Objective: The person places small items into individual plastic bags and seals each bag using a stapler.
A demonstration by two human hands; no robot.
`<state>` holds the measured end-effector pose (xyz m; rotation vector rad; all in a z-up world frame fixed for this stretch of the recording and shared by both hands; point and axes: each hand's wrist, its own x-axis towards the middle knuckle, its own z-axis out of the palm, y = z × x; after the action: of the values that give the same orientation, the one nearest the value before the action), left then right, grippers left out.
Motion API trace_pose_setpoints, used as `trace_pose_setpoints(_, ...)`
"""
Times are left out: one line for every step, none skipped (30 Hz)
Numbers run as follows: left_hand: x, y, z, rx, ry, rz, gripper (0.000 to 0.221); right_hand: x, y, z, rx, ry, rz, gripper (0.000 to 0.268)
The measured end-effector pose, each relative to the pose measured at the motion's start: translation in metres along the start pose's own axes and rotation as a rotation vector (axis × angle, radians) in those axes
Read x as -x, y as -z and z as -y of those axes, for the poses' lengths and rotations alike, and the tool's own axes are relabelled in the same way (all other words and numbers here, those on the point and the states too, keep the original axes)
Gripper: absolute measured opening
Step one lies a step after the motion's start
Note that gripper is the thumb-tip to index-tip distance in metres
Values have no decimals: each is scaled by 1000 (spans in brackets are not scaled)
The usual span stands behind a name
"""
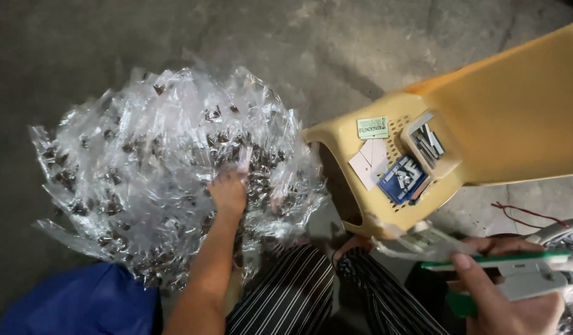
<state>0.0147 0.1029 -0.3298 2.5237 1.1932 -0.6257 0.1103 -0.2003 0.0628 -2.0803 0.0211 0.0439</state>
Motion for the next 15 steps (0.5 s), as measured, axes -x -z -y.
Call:
trace_pose_setpoints(2,-7,3,-47,-16,54,38,1,-3,5,15,2,-4,31)
trace_pose_setpoints(5,-13,6,-94,-32,107,19,3,-5,10,30,3,-7,31)
trace_pose_setpoints(3,-12,7,-96,-35,108,19,2,-4,7,30,2,-10,31)
trace_pose_setpoints(3,-11,8,-37,-58,91,16,1,-2,4,26,34,34,31)
trace_pose_setpoints(-1,-7,8,22,-83,66,21,-1,-1,2,16,71,75,32)
trace_pose_setpoints(5,11,7,21,-87,60,21,-4,-3,-4,12,74,70,32)
trace_pose_setpoints(11,29,7,163,-134,37,27,-7,-5,-10,15,42,82,33)
trace_pose_setpoints(18,47,8,304,-182,14,36,-8,-6,-15,19,10,94,35)
trace_pose_setpoints(27,72,4,303,-185,6,36,-12,-9,-27,13,15,89,35)
trace_pose_setpoints(37,98,1,358,-224,-4,12,-16,-10,-37,281,-43,69,31)
trace_pose_setpoints(44,125,-4,412,-267,-20,22,-21,-13,-47,543,-99,41,37)
trace_pose_setpoints(55,148,-8,411,-276,-33,22,-17,-23,-49,534,-93,30,37)
trace_pose_setpoints(65,172,-12,393,-300,-16,19,-14,-33,-50,458,76,80,36)
trace_pose_setpoints(77,195,-16,373,-324,0,36,-10,-43,-50,382,246,128,37)
trace_pose_setpoints(92,214,-17,371,-339,-14,36,-6,-53,-48,374,253,109,37)
